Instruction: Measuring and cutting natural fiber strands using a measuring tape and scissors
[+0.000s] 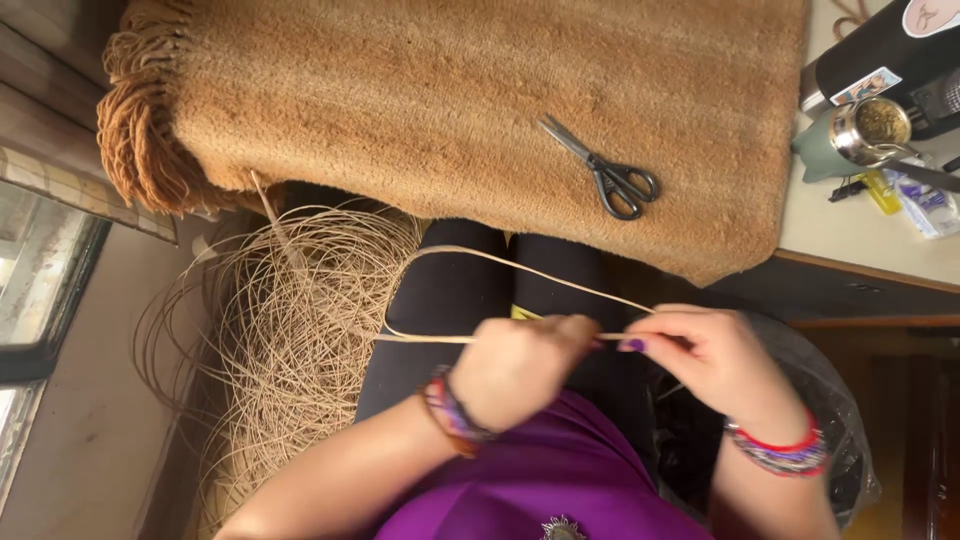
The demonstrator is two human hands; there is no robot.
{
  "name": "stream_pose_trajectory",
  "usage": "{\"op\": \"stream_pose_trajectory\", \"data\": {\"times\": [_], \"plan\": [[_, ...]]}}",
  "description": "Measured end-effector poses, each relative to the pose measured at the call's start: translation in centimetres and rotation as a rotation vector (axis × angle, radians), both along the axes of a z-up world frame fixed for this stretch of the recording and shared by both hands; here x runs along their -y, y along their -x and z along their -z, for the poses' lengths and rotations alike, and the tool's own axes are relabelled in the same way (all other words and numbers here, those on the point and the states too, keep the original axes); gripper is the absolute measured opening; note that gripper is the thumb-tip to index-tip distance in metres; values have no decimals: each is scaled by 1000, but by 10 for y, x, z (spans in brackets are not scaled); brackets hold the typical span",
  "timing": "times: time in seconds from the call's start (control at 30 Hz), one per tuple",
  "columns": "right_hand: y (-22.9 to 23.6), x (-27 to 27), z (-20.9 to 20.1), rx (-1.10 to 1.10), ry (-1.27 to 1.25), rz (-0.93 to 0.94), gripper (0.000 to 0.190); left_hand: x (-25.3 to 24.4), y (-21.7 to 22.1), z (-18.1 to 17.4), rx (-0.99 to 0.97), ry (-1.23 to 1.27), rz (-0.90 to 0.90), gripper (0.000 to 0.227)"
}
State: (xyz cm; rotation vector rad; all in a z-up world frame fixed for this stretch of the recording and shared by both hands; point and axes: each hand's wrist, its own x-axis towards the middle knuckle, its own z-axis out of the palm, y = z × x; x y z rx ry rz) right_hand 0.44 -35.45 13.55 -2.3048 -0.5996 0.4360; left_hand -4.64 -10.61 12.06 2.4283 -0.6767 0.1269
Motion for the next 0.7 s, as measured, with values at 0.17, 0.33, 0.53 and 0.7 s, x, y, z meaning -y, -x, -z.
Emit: {"op": "stream_pose_trajectory", "data": {"times": [0.17,0.33,0.53,0.7], "plan": [[-1,70,-3,-26,84,240,21,-84,-11,31,12,-178,-157,16],[5,84,-6,-83,123,377,23,-127,-16,42,-72,-362,-368,18],[5,-5,-11,77,85,26,17,-21,-9,-11,-26,-29,-106,82],[3,-19,-19,106,5,-5,12,16,-1,-1,-13,0,-86,20]]}}
